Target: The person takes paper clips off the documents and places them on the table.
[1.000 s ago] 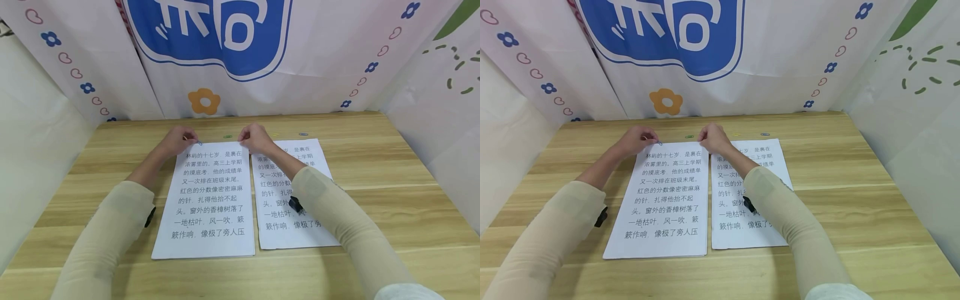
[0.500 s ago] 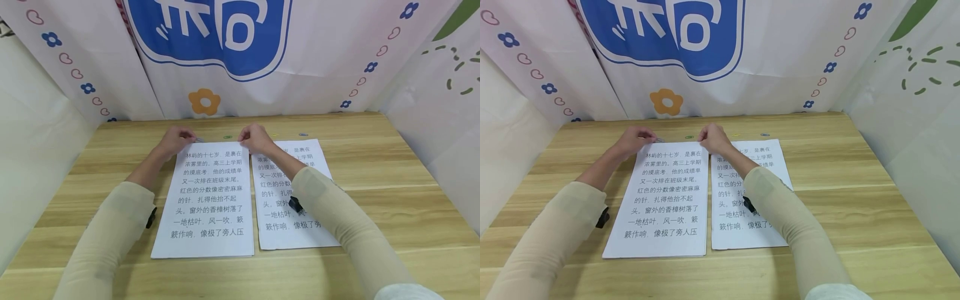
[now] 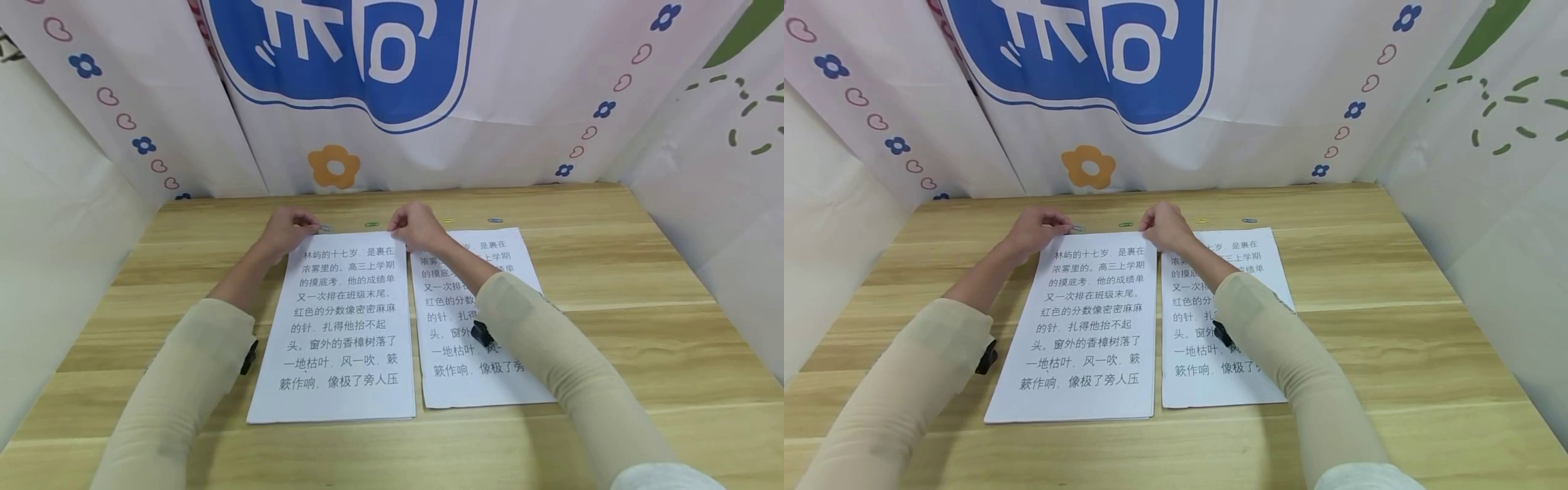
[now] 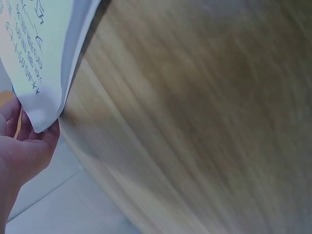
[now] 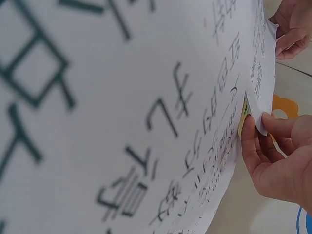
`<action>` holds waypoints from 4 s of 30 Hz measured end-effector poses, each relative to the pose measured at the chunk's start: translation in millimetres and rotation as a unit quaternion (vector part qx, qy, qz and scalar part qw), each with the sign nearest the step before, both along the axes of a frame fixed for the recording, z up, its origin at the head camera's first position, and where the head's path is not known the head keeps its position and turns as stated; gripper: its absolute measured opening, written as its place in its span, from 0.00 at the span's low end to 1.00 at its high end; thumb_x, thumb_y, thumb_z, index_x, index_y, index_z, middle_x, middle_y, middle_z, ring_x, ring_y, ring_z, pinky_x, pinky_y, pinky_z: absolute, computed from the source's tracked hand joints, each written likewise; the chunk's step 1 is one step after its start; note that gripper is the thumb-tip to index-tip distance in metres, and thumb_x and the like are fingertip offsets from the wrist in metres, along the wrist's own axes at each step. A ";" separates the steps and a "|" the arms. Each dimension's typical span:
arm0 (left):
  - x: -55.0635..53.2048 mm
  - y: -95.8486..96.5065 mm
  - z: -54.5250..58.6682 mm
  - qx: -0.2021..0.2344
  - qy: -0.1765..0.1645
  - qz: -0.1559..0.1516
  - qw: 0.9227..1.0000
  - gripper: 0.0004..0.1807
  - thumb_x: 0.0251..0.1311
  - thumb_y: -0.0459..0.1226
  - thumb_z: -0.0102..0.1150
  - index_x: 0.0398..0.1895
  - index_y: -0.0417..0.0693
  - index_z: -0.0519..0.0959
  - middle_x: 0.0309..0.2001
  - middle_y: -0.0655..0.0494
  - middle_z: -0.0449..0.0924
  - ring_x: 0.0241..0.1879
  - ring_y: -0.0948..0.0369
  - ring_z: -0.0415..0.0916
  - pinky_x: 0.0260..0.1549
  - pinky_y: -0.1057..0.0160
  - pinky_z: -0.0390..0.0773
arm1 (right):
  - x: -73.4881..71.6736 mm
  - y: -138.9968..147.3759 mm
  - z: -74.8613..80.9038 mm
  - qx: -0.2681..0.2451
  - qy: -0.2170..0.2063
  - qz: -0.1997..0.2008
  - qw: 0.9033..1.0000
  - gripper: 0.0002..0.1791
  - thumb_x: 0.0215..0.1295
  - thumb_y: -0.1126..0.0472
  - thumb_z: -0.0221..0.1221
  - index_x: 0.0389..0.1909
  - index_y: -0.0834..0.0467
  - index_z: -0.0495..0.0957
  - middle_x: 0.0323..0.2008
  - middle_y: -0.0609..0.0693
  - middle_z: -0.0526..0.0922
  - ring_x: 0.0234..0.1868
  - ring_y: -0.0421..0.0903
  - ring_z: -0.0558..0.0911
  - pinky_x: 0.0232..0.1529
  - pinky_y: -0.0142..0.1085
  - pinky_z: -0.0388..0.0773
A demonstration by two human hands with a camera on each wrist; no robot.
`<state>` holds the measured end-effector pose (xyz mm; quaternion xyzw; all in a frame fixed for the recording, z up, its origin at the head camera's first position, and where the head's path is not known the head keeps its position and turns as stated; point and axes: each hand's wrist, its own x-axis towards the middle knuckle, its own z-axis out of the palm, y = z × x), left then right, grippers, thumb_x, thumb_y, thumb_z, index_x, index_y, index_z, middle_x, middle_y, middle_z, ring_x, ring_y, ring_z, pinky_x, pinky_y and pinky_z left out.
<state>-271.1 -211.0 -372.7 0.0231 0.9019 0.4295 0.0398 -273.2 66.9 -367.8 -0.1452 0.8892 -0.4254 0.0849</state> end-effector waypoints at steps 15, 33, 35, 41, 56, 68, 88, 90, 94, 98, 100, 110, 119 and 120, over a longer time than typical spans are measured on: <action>-5.0 3.4 -6.6 -0.002 0.000 0.030 1.000 0.10 0.72 0.30 0.58 0.49 0.31 0.81 0.44 0.41 0.80 0.40 0.56 0.73 0.36 0.68 0.72 | -0.5 1.4 -0.8 0.003 0.005 0.002 1.000 0.06 0.68 0.74 0.61 0.41 0.66 0.85 0.37 0.57 0.83 0.34 0.47 0.79 0.31 0.32 0.82; -13.7 9.3 -13.6 -0.049 0.001 0.053 0.997 0.09 0.72 0.29 0.58 0.48 0.32 0.82 0.48 0.37 0.80 0.46 0.50 0.75 0.43 0.61 0.75 | -1.4 2.7 -2.8 0.000 0.009 0.001 1.000 0.05 0.69 0.74 0.61 0.40 0.65 0.85 0.36 0.56 0.82 0.32 0.47 0.79 0.30 0.32 0.82; -14.3 9.7 -14.2 -0.048 0.002 0.053 0.997 0.09 0.72 0.29 0.58 0.48 0.32 0.83 0.48 0.37 0.81 0.46 0.50 0.75 0.43 0.61 0.75 | -1.3 2.5 -2.5 0.002 0.009 0.000 1.000 0.05 0.69 0.74 0.61 0.40 0.65 0.85 0.36 0.56 0.82 0.32 0.47 0.79 0.30 0.32 0.82; -16.3 9.1 -15.5 -0.042 -0.001 0.057 0.997 0.09 0.72 0.30 0.59 0.48 0.33 0.83 0.49 0.38 0.81 0.47 0.50 0.74 0.45 0.59 0.74 | -1.1 2.6 -2.3 0.006 0.007 0.000 1.000 0.05 0.69 0.73 0.61 0.40 0.65 0.85 0.36 0.56 0.82 0.32 0.46 0.79 0.30 0.32 0.82; -12.7 7.6 -12.6 -0.033 -0.003 0.057 0.998 0.10 0.70 0.30 0.60 0.50 0.33 0.84 0.51 0.37 0.80 0.48 0.50 0.73 0.44 0.61 0.71 | -0.9 1.4 -1.7 0.005 0.009 -0.001 1.000 0.06 0.69 0.73 0.61 0.41 0.65 0.85 0.37 0.56 0.82 0.34 0.47 0.79 0.31 0.32 0.82; -14.6 6.8 -15.2 -0.039 -0.005 0.057 0.998 0.12 0.70 0.29 0.60 0.53 0.33 0.84 0.59 0.35 0.79 0.57 0.44 0.73 0.55 0.52 0.75 | -1.2 1.4 -2.6 0.005 0.005 -0.003 1.000 0.05 0.69 0.73 0.61 0.40 0.65 0.85 0.37 0.56 0.82 0.33 0.46 0.79 0.30 0.33 0.82; -12.9 7.2 -11.7 -0.050 -0.014 0.039 0.998 0.14 0.71 0.29 0.57 0.56 0.33 0.82 0.60 0.34 0.78 0.59 0.42 0.73 0.60 0.48 0.76 | -0.7 1.4 -2.3 0.001 -0.004 -0.006 1.000 0.06 0.68 0.73 0.61 0.42 0.64 0.85 0.38 0.56 0.83 0.34 0.46 0.79 0.32 0.33 0.83; -12.7 6.4 -11.6 -0.045 -0.014 0.035 0.998 0.14 0.72 0.29 0.57 0.56 0.33 0.82 0.60 0.34 0.78 0.59 0.43 0.73 0.58 0.50 0.75 | -1.0 1.4 -2.3 0.001 -0.003 -0.006 1.000 0.06 0.68 0.73 0.61 0.42 0.64 0.85 0.38 0.56 0.83 0.34 0.47 0.79 0.32 0.33 0.83; -13.2 5.1 -11.7 -0.025 -0.023 0.035 0.999 0.14 0.72 0.29 0.57 0.56 0.34 0.82 0.61 0.35 0.78 0.58 0.45 0.73 0.53 0.54 0.74 | -1.1 1.3 -2.3 0.000 -0.002 -0.006 1.000 0.06 0.68 0.73 0.61 0.41 0.64 0.85 0.38 0.56 0.83 0.34 0.47 0.79 0.31 0.33 0.83; -14.3 5.0 -10.1 -0.005 -0.042 0.041 0.998 0.14 0.72 0.30 0.58 0.57 0.35 0.82 0.63 0.35 0.77 0.60 0.44 0.72 0.54 0.55 0.73 | -1.1 1.4 -2.4 0.004 -0.001 -0.006 1.000 0.06 0.68 0.73 0.61 0.41 0.64 0.85 0.38 0.56 0.82 0.34 0.46 0.79 0.31 0.33 0.82; -14.3 4.9 -8.6 0.005 -0.052 0.046 0.998 0.15 0.72 0.30 0.59 0.58 0.34 0.82 0.64 0.35 0.77 0.62 0.44 0.72 0.58 0.54 0.73 | -0.8 1.1 -2.1 0.005 0.000 -0.005 1.000 0.06 0.68 0.73 0.61 0.41 0.64 0.85 0.38 0.56 0.82 0.34 0.46 0.79 0.31 0.32 0.82; -8.6 0.0 -3.4 0.031 -0.060 0.054 0.996 0.17 0.71 0.33 0.61 0.60 0.35 0.81 0.66 0.37 0.76 0.58 0.47 0.73 0.50 0.61 0.74 | 1.4 -1.2 0.1 0.003 -0.004 -0.001 1.000 0.07 0.68 0.73 0.61 0.42 0.65 0.85 0.39 0.57 0.83 0.35 0.47 0.80 0.33 0.33 0.83; -3.2 -8.7 -1.2 0.034 -0.025 -0.003 0.999 0.18 0.70 0.34 0.64 0.60 0.36 0.81 0.64 0.38 0.78 0.50 0.56 0.72 0.44 0.65 0.71 | -0.9 3.0 1.2 0.021 -0.013 0.001 1.000 0.09 0.69 0.72 0.61 0.46 0.64 0.85 0.43 0.57 0.84 0.40 0.49 0.81 0.37 0.34 0.83; -2.3 -9.1 -0.7 0.033 -0.022 -0.007 0.999 0.18 0.70 0.34 0.64 0.60 0.36 0.81 0.64 0.38 0.79 0.48 0.57 0.72 0.44 0.65 0.71 | -0.6 3.8 1.4 0.023 -0.011 0.002 1.000 0.09 0.69 0.72 0.61 0.47 0.64 0.85 0.43 0.57 0.84 0.41 0.50 0.82 0.38 0.35 0.83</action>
